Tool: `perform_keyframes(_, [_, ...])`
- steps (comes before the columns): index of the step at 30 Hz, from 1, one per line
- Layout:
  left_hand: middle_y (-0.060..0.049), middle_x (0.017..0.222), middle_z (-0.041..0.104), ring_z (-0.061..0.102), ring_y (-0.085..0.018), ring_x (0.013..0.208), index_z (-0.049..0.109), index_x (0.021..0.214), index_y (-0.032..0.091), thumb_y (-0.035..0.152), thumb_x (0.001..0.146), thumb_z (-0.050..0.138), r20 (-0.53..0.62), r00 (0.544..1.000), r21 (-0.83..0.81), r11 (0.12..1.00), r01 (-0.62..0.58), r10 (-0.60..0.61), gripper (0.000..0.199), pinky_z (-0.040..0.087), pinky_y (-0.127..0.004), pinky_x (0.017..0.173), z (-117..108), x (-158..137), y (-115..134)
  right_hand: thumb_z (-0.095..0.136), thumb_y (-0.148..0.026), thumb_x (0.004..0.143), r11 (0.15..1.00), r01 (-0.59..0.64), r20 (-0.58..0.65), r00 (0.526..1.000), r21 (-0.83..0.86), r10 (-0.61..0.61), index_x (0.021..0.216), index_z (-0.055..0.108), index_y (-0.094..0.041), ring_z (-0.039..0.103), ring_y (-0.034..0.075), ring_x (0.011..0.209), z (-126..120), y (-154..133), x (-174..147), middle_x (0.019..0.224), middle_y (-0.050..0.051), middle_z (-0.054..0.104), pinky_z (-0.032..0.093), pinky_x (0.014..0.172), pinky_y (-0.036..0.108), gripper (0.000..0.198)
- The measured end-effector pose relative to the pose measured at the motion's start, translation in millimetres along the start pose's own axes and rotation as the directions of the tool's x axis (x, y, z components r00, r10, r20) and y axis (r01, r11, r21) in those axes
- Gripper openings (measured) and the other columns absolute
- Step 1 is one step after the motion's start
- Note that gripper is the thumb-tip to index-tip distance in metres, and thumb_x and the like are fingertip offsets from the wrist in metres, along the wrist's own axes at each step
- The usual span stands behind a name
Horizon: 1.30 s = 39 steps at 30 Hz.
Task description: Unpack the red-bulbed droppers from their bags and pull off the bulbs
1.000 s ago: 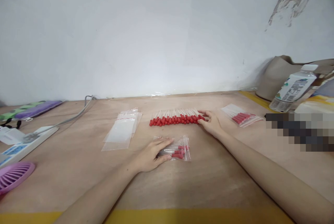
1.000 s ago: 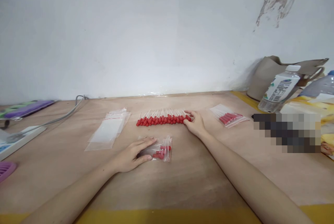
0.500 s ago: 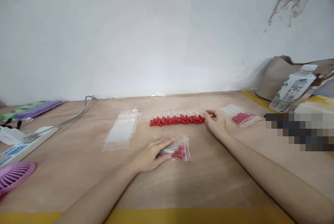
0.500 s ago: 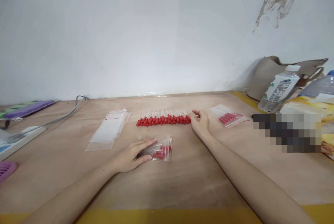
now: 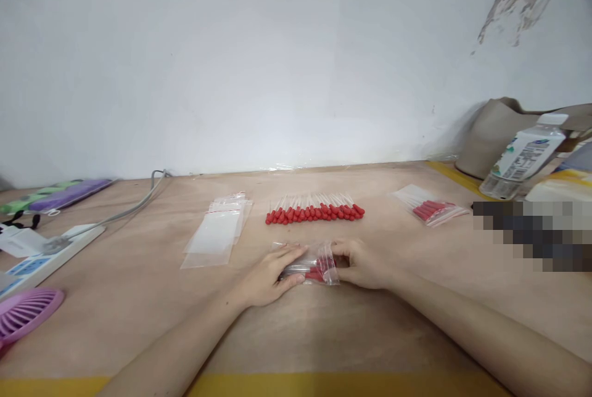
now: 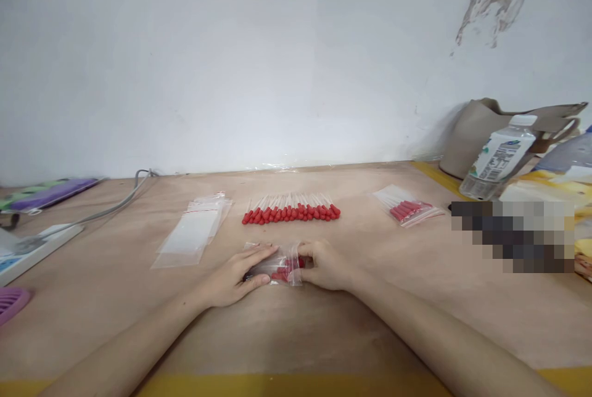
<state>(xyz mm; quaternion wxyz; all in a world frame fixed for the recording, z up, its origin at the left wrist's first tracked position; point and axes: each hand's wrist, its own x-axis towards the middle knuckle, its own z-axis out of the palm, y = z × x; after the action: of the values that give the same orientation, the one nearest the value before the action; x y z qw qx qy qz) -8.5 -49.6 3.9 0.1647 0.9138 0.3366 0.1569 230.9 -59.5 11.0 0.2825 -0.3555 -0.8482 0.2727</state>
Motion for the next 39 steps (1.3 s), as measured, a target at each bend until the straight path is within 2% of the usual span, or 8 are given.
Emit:
perform_keyframes(6, [-0.005, 0.135, 0.039, 0.035, -0.021, 0.124, 0.030, 0.133, 0.026, 0.040, 0.087, 0.043, -0.010, 1.000, -0.005, 1.000, -0.018, 0.018, 0.050, 0.030, -0.042, 0.103, 1.4, 0.1, -0.4, 0.068, -0.022, 0.062, 0.987, -0.159, -0.006, 0.987, 0.032, 0.159, 0.080, 0.064, -0.018, 0.050, 0.011, 0.060, 8.4, -5.5, 0.7, 0.069, -0.003, 0.058, 0.038, 0.053, 0.021, 0.019])
perform_keyframes(9, [-0.004, 0.136, 0.038, 0.034, -0.020, 0.125, 0.030, 0.133, 0.026, 0.039, 0.087, 0.043, -0.001, 1.000, 0.002, 1.000, -0.017, 0.017, 0.050, 0.029, -0.041, 0.104, 1.4, 0.2, 0.4, 0.070, -0.025, 0.059, 0.989, -0.143, -0.044, 0.989, 0.036, 0.144, 0.082, 0.063, -0.017, 0.050, 0.011, 0.063, 11.1, -6.7, 0.6, 0.075, -0.002, 0.057, 0.038, 0.056, 0.021, 0.025])
perform_keyframes(17, [-0.005, 0.135, 0.039, 0.035, -0.020, 0.125, 0.031, 0.133, 0.025, 0.040, 0.087, 0.042, -0.010, 1.000, 0.017, 1.000, -0.007, 0.007, 0.050, 0.029, -0.041, 0.104, 1.8, 0.5, -0.6, 0.062, -0.018, 0.063, 0.993, -0.105, -0.048, 0.994, -0.059, 0.103, 0.074, 0.057, -0.016, 0.046, 0.009, 0.057, 13.2, -8.0, 1.4, 0.066, -0.003, 0.056, 0.034, 0.052, 0.020, 0.012])
perform_keyframes(24, [-0.005, 0.135, 0.040, 0.036, -0.021, 0.124, 0.032, 0.133, 0.025, 0.041, 0.087, 0.042, -0.019, 1.000, 0.024, 1.000, -0.013, 0.014, 0.049, 0.030, -0.041, 0.103, 1.3, -0.2, -0.4, 0.057, -0.022, 0.073, 0.979, -0.103, -0.073, 0.990, 0.178, 0.118, 0.086, 0.060, -0.016, 0.050, 0.009, 0.060, 12.9, 7.0, -2.1, 0.070, -0.001, 0.059, 0.040, 0.055, 0.021, 0.014])
perform_keyframes(26, [-0.005, 0.135, 0.040, 0.036, -0.021, 0.124, 0.032, 0.133, 0.025, 0.040, 0.087, 0.042, -0.022, 1.000, 0.023, 1.000, -0.015, 0.015, 0.050, 0.030, -0.041, 0.103, 1.3, -0.3, -0.4, 0.059, -0.025, 0.074, 0.934, -0.082, -0.054, 0.993, 0.347, 0.107, 0.094, 0.059, -0.016, 0.056, 0.012, 0.070, 15.7, 10.3, -1.5, 0.080, 0.002, 0.062, 0.045, 0.064, 0.024, 0.022])
perform_keyframes(31, [-0.005, 0.135, 0.039, 0.036, -0.019, 0.124, 0.031, 0.133, 0.024, 0.040, 0.087, 0.042, -0.019, 1.000, 0.032, 0.999, -0.007, 0.008, 0.050, 0.031, -0.040, 0.103, 1.8, -0.8, -0.9, 0.065, -0.030, 0.070, 0.712, -0.112, 0.011, 0.989, 0.693, 0.145, 0.103, 0.057, -0.018, 0.059, 0.015, 0.089, 20.5, 11.3, 0.9, 0.095, 0.005, 0.064, 0.046, 0.081, 0.031, 0.036])
perform_keyframes(34, [-0.005, 0.135, 0.040, 0.036, -0.020, 0.124, 0.032, 0.133, 0.023, 0.040, 0.087, 0.042, -0.028, 1.000, 0.029, 0.999, -0.014, 0.015, 0.050, 0.031, -0.040, 0.103, 2.3, -0.6, -1.3, 0.069, -0.034, 0.065, 0.645, -0.192, 0.020, 0.964, 0.740, 0.264, 0.100, 0.058, -0.018, 0.061, 0.015, 0.081, 21.1, 10.9, 1.0, 0.090, 0.004, 0.065, 0.048, 0.075, 0.032, 0.041])
perform_keyframes(39, [-0.006, 0.135, 0.039, 0.036, -0.021, 0.124, 0.031, 0.133, 0.025, 0.041, 0.087, 0.042, -0.022, 1.000, 0.024, 1.000, -0.008, 0.009, 0.051, 0.030, -0.042, 0.102, 1.7, 0.4, -1.3, 0.073, -0.033, 0.059, 0.623, -0.263, -0.019, 0.913, 0.737, 0.407, 0.092, 0.059, -0.016, 0.061, 0.014, 0.074, 17.8, 10.6, 1.1, 0.085, 0.003, 0.065, 0.049, 0.068, 0.028, 0.040])
